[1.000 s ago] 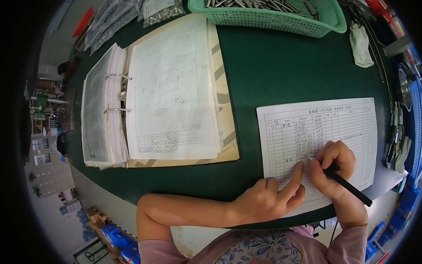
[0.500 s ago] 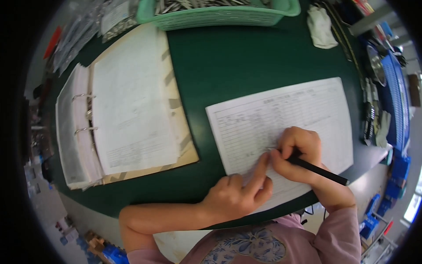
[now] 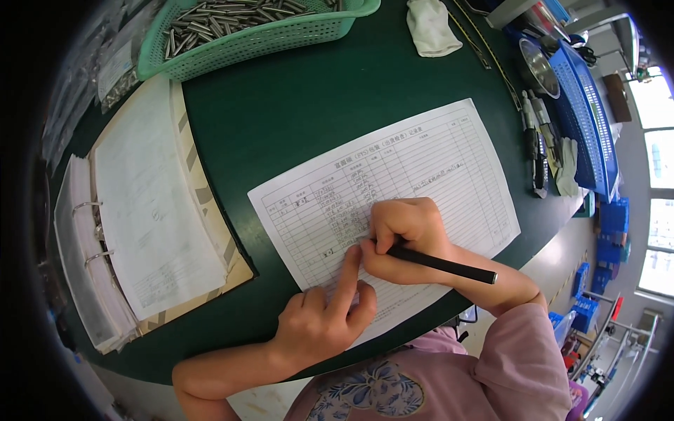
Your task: The recorder measures small metal components using a digital micrometer and logs the measurements on a datasheet.
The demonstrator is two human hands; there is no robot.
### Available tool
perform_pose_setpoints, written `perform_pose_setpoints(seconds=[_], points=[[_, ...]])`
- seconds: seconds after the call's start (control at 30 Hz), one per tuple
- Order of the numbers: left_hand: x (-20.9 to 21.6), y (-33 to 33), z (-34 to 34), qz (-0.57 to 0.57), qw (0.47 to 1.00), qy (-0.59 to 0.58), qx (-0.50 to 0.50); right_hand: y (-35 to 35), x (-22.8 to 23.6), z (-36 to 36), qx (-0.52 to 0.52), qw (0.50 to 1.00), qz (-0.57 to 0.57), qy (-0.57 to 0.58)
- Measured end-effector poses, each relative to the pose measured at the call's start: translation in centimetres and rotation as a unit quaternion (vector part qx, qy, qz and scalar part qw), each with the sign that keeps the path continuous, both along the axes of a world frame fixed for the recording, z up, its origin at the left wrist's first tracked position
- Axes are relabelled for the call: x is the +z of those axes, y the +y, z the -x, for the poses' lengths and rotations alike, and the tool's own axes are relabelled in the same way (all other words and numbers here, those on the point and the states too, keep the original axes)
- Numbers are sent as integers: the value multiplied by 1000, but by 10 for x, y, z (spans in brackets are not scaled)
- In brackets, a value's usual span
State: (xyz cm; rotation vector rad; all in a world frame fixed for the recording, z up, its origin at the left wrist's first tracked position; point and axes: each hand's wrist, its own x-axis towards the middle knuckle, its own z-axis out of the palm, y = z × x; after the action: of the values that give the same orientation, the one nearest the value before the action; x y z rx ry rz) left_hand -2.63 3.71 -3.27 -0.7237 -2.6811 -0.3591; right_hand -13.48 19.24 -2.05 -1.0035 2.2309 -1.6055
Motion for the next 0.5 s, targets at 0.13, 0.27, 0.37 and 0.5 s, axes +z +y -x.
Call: perform_pose_setpoints(seconds=[0.13,0.27,0.37,0.5], points=[[0,-1,-1,2,1000,-4,-5,0,0,-1,-8,1000,-2,0],[-2,0,0,0,1000,-3,-3,0,1,-1,-4,1000,-9,3],[0,0,0,-2,1000,5,-1,0,1,-1,-7,1000,-7,25],[-1,0,1,-3,1000,4,0,1,1,1,-1,1000,-9,4]])
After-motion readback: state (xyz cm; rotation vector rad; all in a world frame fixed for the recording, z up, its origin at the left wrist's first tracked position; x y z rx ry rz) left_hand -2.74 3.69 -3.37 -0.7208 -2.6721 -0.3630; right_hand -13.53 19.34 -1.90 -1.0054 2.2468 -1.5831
